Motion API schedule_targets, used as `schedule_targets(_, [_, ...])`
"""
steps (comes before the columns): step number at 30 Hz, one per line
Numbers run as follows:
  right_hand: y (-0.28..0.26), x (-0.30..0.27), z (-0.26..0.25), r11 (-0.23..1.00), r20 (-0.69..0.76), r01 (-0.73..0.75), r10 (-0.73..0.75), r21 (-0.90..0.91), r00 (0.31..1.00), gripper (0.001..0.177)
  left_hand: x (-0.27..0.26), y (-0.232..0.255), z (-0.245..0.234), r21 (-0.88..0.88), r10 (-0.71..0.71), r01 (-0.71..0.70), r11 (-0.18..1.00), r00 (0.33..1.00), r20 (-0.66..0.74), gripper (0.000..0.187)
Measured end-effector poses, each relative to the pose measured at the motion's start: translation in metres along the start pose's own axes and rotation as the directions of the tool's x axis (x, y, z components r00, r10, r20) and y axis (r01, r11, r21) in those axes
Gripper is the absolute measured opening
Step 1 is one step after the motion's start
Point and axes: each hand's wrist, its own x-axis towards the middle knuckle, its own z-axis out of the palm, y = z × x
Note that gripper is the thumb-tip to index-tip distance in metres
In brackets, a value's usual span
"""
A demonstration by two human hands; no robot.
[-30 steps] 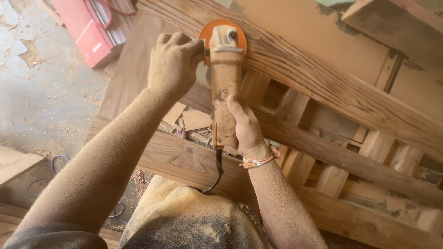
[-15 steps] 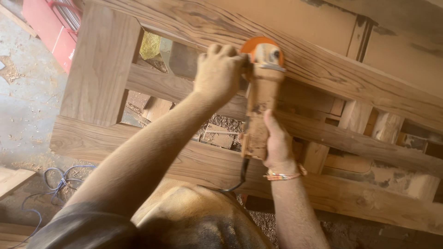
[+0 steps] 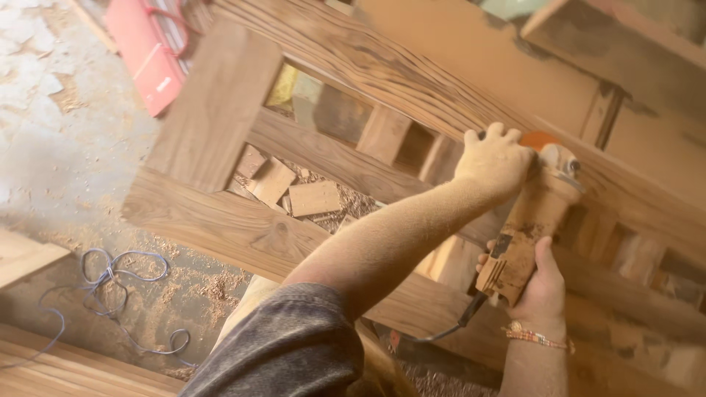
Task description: The person uses an electric sander to smooth the surface of a wooden frame with carved details. They move the tool across the flat surfaces and edges of the wood, generating sawdust.
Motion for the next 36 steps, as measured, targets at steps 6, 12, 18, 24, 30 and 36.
schedule_targets(6, [0.002,0.02,0.073,0.987,-0.031,-0.018,0.013,-0.159,0.999,0.055,-0.027,-0.059,-0.051,0.001,-0.11,0.11,0.994,0.993,-0.044,0.04])
schedule_targets(12, [0.02,0.061,0.171,0.988,0.423,-0.134,0.153,-0.073,0.893,0.054,-0.071,-0.17,-0.097,-0.011,-0.298,0.302,0.953,0.934,-0.2,0.027])
schedule_targets(18, [0.046,0.093,0.284,0.954,0.505,-0.277,0.294,-0.11,0.812,0.049,-0.122,-0.277,-0.143,-0.079,-0.466,0.472,0.878,0.803,-0.371,0.025])
schedule_targets(24, [0.062,0.113,0.367,0.947,0.513,-0.268,0.321,-0.176,0.796,0.053,-0.144,-0.344,-0.184,-0.111,-0.533,0.549,0.829,0.714,-0.453,0.022])
schedule_targets(30, [0.067,0.134,0.407,0.965,0.51,-0.184,0.255,-0.187,0.821,0.057,-0.132,-0.382,-0.208,-0.135,-0.566,0.568,0.812,0.711,-0.418,0.021])
schedule_targets(36, [0.057,0.128,0.396,0.955,0.4,-0.184,0.267,-0.233,0.877,0.056,-0.124,-0.381,-0.192,-0.071,-0.387,0.426,0.902,0.727,-0.567,0.022])
